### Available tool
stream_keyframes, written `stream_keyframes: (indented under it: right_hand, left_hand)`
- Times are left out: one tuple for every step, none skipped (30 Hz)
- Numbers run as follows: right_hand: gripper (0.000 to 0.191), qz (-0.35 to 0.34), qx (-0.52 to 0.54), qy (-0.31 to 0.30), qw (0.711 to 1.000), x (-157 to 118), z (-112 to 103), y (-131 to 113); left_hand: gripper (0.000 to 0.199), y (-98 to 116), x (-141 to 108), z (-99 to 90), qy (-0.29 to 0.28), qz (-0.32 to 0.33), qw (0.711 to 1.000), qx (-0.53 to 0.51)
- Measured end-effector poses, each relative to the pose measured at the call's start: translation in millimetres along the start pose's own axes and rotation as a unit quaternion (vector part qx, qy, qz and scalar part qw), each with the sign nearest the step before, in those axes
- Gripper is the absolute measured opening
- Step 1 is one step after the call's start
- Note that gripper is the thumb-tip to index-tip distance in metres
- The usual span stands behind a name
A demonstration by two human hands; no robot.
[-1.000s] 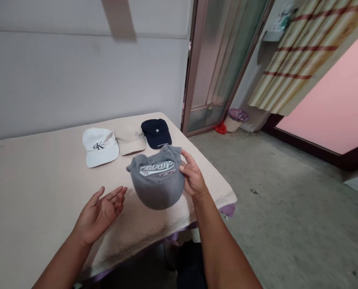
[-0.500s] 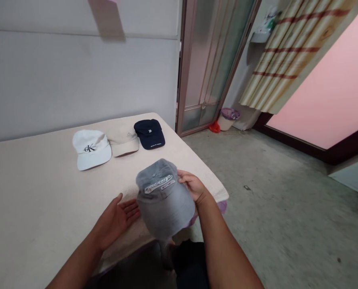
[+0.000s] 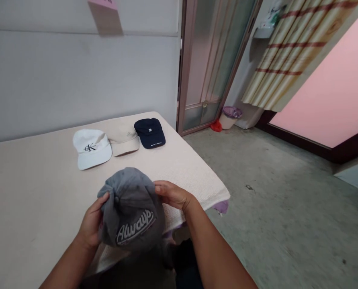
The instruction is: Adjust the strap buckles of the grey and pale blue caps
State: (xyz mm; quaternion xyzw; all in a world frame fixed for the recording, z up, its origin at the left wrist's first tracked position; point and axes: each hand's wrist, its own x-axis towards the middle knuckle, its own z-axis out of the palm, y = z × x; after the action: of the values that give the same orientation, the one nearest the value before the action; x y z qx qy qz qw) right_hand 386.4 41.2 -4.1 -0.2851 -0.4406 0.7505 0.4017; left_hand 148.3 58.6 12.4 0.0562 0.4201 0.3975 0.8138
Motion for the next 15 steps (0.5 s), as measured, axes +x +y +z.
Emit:
stream_keyframes:
  right_hand:
    - [0.045, 0.002, 0.012, 0.006, 1.0, 2, 3, 1]
    - [0.041, 0.007, 0.029, 0.013, 0.999, 4, 5, 2]
    - [0.039, 0.012, 0.046, 0.02, 0.999, 5, 7, 2]
    - [0.037, 0.009, 0.057, 0.03, 0.998, 7, 8, 2]
    - [0.037, -0.003, 0.067, 0.044, 0.997, 7, 8, 1]
    - [0.038, -0.026, 0.075, 0.062, 0.995, 7, 7, -1]
    - [0.039, -0.054, 0.081, 0.084, 0.992, 7, 5, -4]
    - [0.04, -0.085, 0.085, 0.108, 0.987, 5, 1, -8]
    - [0.038, -0.114, 0.085, 0.13, 0.981, 4, -4, -12]
    - [0.037, -0.138, 0.083, 0.149, 0.976, 3, -9, -16]
    - [0.036, -0.155, 0.079, 0.165, 0.971, 2, -15, -20]
    - [0.037, -0.168, 0.074, 0.176, 0.967, 1, -21, -24]
    - [0.039, -0.178, 0.068, 0.185, 0.964, 1, -28, -27]
    - [0.041, -0.187, 0.062, 0.191, 0.962, 1, -34, -31]
    - [0.044, -0.193, 0.056, 0.196, 0.96, 2, -40, -34]
  left_hand:
    - [0.031, -2, 0, 1.0, -0.013, -0.016, 1.0, 0.006]
    - [0.032, -5, 0, 1.5, -0.035, -0.026, 0.999, 0.006]
    - [0.033, -7, 1, 1.5, -0.063, -0.03, 0.998, 0.002]
    - [0.034, -8, 3, 1.0, -0.094, -0.03, 0.995, -0.003]
    - [0.034, -8, 6, 0.2, -0.123, -0.026, 0.992, -0.008]
    - [0.034, -8, 8, -0.5, -0.147, -0.019, 0.989, -0.012]
    - [0.034, -8, 11, -1.1, -0.165, -0.011, 0.986, -0.015]
    - [0.034, -7, 14, -1.4, -0.175, -0.002, 0.984, -0.015]
    - [0.034, -7, 17, -1.2, -0.176, 0.01, 0.984, -0.014]
    - [0.033, -7, 19, -0.7, -0.171, 0.024, 0.985, -0.015]
    - [0.033, -7, 21, 0.1, -0.163, 0.035, 0.986, -0.019]
    - [0.033, -8, 23, 1.1, -0.155, 0.038, 0.987, -0.022]
    - [0.032, -9, 24, 2.1, -0.149, 0.034, 0.988, -0.025]
    - [0.031, -10, 25, 2.9, -0.143, 0.026, 0.989, -0.026]
    - [0.03, -11, 25, 3.3, -0.138, 0.016, 0.99, -0.025]
